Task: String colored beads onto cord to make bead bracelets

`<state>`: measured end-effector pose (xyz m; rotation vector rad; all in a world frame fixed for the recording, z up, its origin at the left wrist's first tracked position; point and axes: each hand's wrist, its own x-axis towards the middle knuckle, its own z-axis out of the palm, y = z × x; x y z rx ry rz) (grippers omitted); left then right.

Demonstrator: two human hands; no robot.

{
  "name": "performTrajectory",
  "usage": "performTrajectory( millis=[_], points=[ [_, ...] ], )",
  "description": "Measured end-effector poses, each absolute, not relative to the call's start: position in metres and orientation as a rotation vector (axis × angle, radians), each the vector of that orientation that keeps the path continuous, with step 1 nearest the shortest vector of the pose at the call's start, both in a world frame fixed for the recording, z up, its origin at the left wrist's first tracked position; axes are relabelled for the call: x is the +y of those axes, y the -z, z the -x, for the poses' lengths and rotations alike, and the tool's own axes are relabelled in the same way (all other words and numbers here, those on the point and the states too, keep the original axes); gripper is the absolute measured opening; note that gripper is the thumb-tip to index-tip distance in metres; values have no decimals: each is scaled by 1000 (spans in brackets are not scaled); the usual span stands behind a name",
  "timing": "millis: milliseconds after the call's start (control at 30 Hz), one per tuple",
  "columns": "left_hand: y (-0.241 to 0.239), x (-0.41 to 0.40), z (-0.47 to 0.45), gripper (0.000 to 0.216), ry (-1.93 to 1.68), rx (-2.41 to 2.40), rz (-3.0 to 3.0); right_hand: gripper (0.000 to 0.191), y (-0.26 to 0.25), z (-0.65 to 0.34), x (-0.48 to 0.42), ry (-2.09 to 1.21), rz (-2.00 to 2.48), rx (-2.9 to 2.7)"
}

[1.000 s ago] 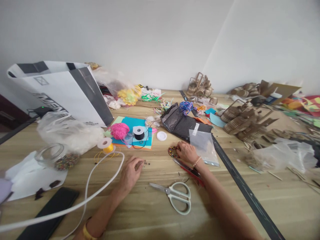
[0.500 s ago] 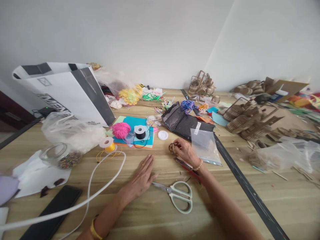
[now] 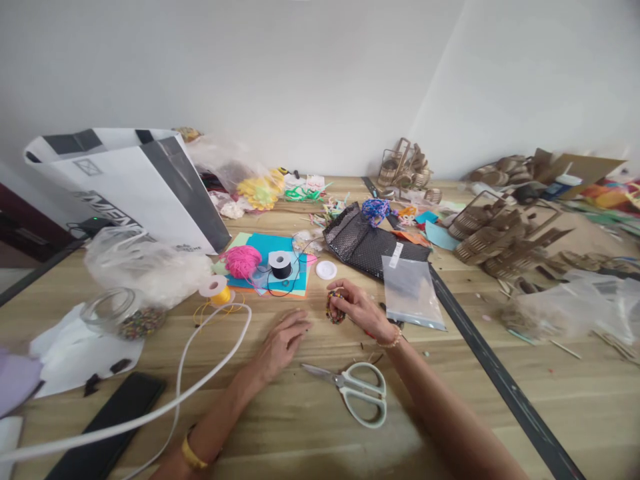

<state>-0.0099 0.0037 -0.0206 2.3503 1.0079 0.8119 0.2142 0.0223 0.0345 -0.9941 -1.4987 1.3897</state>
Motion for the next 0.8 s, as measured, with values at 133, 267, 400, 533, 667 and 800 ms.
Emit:
performTrajectory(
  millis=[133,267,400,533,667,800],
  points=[
    [20,4,6,27,-817,922,-2495,27,-32,-212,20,-1465,972,-1551],
    [14,5,11,26,-785,984,-2558,27,-25,-213,21,-1496,980,-1578],
    [14,9,19,23,-811,1066,-2561,28,-20,-214,22,-1504,974,-1566],
    [15,10,22,20,-832,1086,-2498,28,-21,-214,22,-1517,976,-1560],
    [14,11,22,17,-868,1122,-2384,28,-24,-212,21,-1516,960,-1562],
    [16,12,25,20,-918,1173,-2307,29,-25,-214,23,-1474,991,-1604]
  ],
)
